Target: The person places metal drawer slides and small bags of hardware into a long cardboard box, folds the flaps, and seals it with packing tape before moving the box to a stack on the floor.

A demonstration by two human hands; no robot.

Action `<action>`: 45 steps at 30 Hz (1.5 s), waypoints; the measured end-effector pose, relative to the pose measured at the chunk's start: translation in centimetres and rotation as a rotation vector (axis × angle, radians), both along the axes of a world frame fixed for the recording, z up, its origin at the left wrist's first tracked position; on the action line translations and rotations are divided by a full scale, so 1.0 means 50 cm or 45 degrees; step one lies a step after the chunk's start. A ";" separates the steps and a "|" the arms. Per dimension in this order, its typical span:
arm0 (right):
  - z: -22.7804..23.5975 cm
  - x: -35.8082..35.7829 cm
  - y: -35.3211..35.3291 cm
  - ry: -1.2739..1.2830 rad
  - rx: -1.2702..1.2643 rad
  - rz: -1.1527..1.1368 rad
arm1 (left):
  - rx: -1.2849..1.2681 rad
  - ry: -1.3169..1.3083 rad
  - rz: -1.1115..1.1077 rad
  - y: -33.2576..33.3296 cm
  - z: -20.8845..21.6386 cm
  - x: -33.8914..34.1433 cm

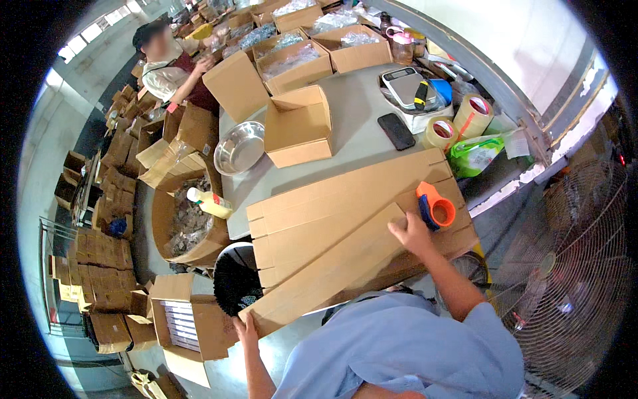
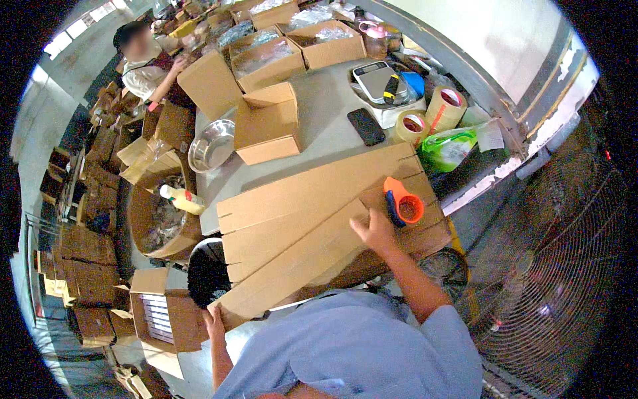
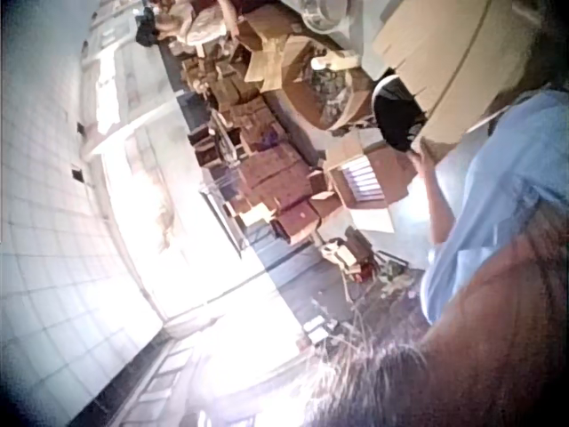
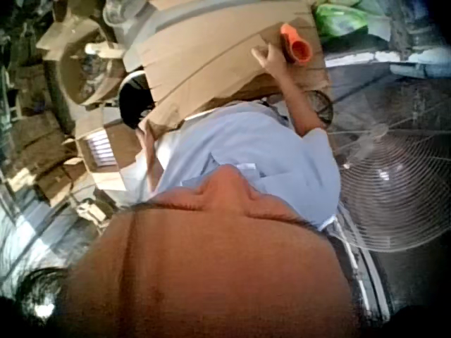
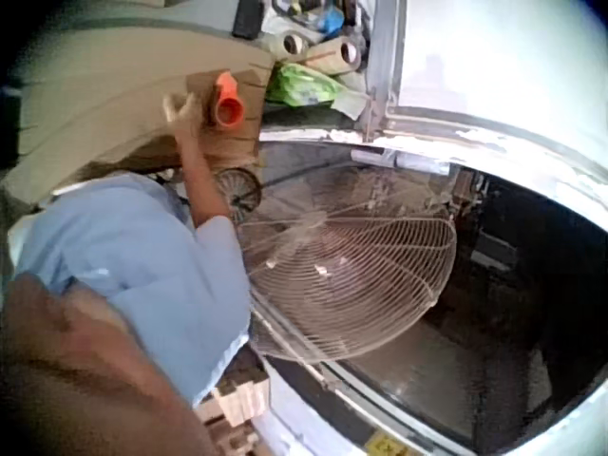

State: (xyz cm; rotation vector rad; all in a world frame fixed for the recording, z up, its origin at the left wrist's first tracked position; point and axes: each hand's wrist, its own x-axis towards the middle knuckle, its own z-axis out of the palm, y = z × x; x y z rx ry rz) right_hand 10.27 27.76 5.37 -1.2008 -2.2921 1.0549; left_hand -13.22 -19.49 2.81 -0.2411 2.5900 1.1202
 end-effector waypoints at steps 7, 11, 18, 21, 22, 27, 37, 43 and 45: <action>0.044 0.014 -0.005 0.187 -0.662 -0.117 | 1.135 -0.621 0.237 -0.069 0.010 0.000; 0.009 0.110 -0.101 0.656 -0.949 -0.110 | 0.971 -0.526 -0.020 -0.050 0.078 -0.070; -0.078 0.279 -0.442 1.358 -1.122 -1.131 | 0.740 -0.587 -0.783 0.136 0.123 -0.135; -0.159 0.383 -0.592 1.683 -0.993 -1.405 | 0.668 -0.684 -1.146 0.222 0.126 -0.096; -0.159 0.409 -0.644 1.750 -0.972 -1.588 | 0.650 -0.711 -1.261 0.243 0.128 -0.077; -0.133 0.470 -0.835 1.970 -0.400 -2.605 | 0.512 -0.887 -1.848 0.312 0.120 0.066; -0.336 0.729 -1.227 2.765 -0.157 -2.330 | 0.165 -1.156 -2.842 0.260 0.054 0.536; -0.452 0.836 -1.380 2.979 0.271 -2.245 | -0.126 -1.431 -3.106 0.069 -0.040 0.912; -0.364 0.874 -1.402 3.056 -0.023 -2.482 | -0.238 -1.652 -3.058 -0.003 -0.069 1.020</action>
